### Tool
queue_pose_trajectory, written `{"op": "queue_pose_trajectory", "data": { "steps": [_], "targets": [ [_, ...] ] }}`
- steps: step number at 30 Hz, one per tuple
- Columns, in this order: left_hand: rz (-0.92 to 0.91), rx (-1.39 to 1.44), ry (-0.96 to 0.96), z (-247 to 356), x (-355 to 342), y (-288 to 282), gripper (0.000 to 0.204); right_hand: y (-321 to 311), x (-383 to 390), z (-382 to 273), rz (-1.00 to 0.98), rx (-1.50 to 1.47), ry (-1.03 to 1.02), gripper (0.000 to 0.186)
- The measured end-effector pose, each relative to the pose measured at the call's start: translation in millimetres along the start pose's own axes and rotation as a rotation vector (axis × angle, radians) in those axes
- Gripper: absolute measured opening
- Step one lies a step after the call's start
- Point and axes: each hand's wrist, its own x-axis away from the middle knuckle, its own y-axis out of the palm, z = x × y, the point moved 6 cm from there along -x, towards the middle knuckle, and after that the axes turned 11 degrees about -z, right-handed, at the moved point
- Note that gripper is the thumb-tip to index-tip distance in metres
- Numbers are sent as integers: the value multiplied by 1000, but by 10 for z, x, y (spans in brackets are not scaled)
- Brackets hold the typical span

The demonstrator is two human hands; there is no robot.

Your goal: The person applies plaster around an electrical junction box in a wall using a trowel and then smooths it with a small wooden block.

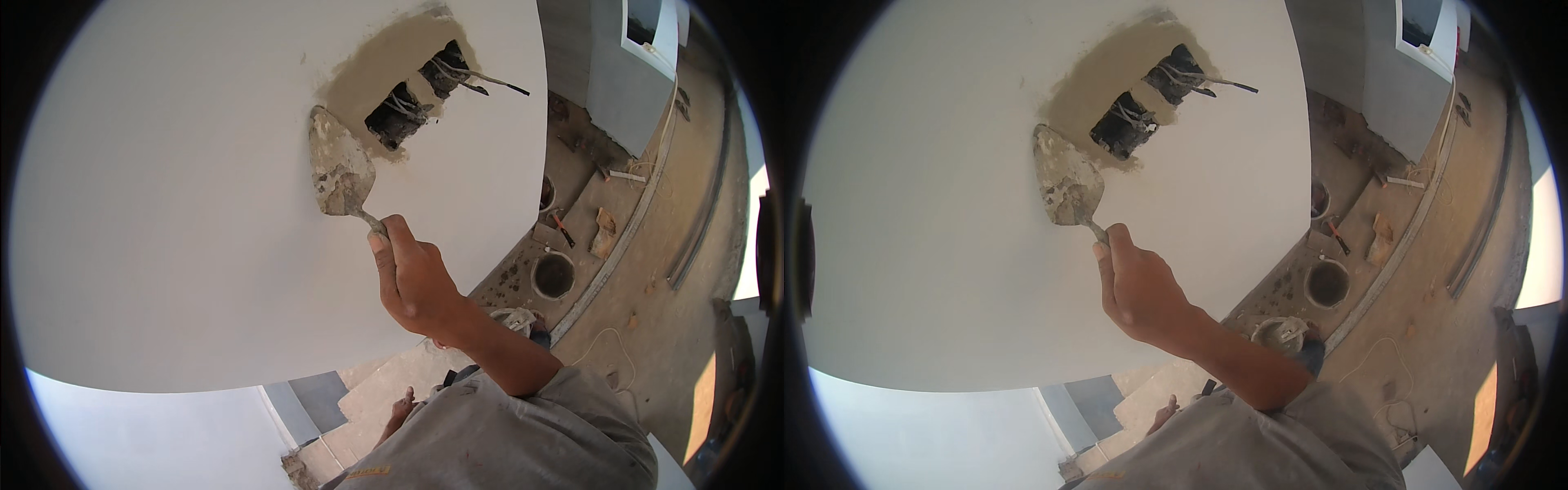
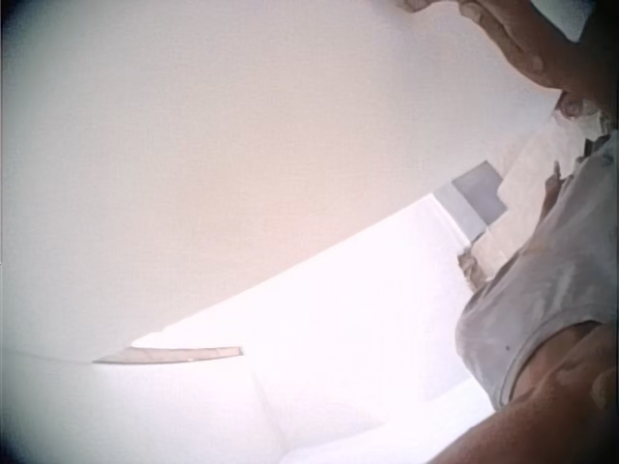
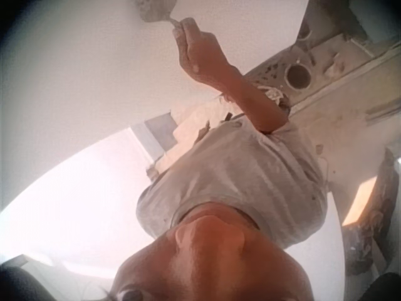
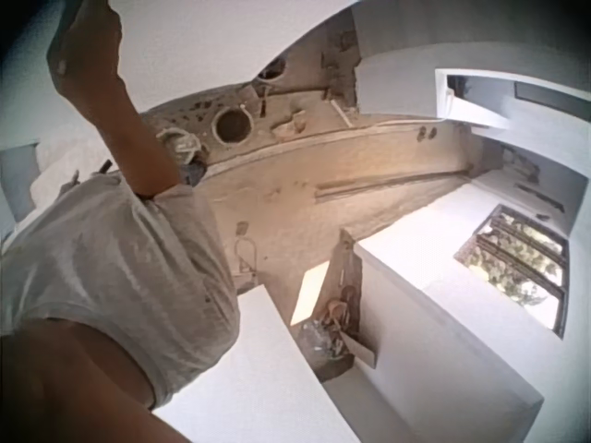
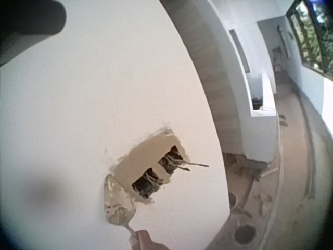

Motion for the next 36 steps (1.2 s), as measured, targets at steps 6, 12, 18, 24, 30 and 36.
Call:
{"op": "queue_pose_trajectory", "data": {
  "steps": [6, 12, 18, 24, 30, 36],
  "targets": [
    [-4, 29, -8, 56, 83, -4, 96, -290, -130, -18, 132, -11, -37, 16],
    [-10, -55, 3, 50, 9, -49, 100, 3, 48, -17, -9, -51, -22, 16],
    [-40, -28, 36, 126, 55, -8, 103, -341, -132, -136, 82, 12, -5, 17],
    [-35, 0, 37, 83, -16, -28, 105, -195, 116, -350, 56, -307, -14, 20],
    [-36, 35, 33, 102, -64, -24, 106, -429, -58, -317, 89, -450, 91, 22],
    [-24, 39, 52, -69, -172, -53, 105, -371, -130, -380, 122, -382, 56, 19]
  ]
}}
